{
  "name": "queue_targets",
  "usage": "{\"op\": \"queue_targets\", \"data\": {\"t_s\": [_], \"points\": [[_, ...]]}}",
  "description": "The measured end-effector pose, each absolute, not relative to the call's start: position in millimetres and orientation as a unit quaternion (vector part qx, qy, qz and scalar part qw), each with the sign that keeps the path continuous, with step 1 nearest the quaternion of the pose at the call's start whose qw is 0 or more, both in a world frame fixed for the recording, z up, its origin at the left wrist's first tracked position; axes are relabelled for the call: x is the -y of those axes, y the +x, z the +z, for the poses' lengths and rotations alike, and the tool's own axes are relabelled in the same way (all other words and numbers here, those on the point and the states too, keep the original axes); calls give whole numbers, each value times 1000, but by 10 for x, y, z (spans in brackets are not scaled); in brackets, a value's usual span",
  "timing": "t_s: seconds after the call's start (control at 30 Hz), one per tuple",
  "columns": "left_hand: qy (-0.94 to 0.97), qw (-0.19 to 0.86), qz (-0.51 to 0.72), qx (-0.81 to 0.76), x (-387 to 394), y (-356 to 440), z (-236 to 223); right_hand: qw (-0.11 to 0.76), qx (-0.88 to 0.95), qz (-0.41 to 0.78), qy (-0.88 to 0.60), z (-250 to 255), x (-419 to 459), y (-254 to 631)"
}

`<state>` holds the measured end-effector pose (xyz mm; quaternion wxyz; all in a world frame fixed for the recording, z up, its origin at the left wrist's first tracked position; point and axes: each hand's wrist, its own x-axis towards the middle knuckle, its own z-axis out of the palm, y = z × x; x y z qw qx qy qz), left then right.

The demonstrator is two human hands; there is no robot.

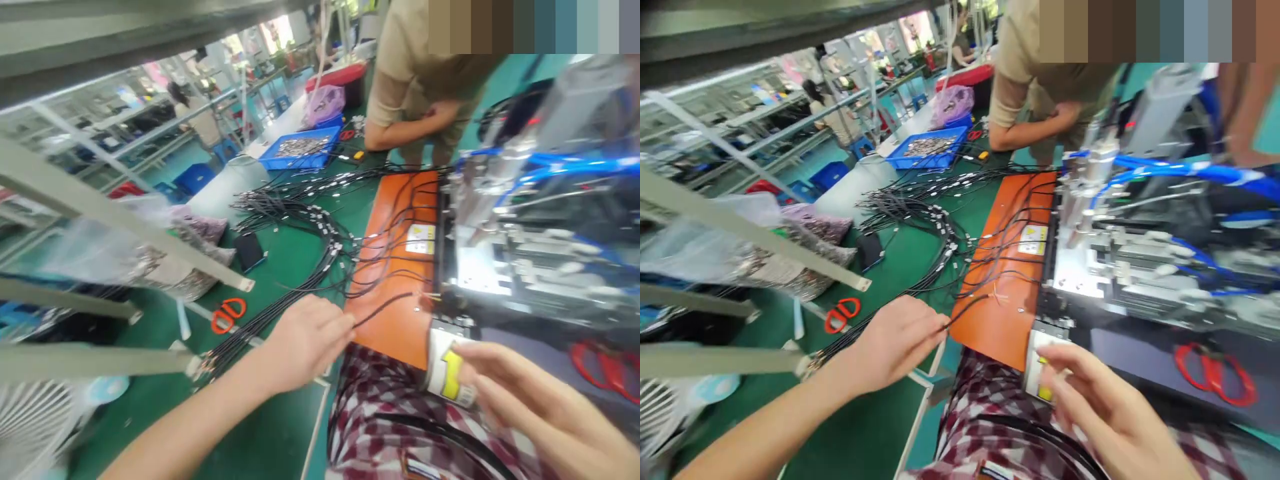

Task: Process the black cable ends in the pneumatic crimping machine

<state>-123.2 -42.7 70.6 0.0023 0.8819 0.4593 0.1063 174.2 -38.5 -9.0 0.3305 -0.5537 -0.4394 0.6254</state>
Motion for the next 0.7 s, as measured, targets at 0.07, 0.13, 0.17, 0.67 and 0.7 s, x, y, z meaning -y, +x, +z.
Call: {"op": "queue_targets", "data": {"t_s": [0.07,0.13,0.17,0.67,0.7], "points": [[904,-9,95,-416,348,-995,528,316,434,688,-489,24,290,1639],[919,4,82,-386,307,-861,371,344,406,709,-463,65,188,1555],[922,21,76,-379,295,-820,316,355,391,712,-463,64,156,1527],[571,627,245,-470,99,-163,230,376,370,682,-506,-73,262,1865],[566,628,247,-472,97,-169,217,381,369,677,-510,-83,255,1885]]}}
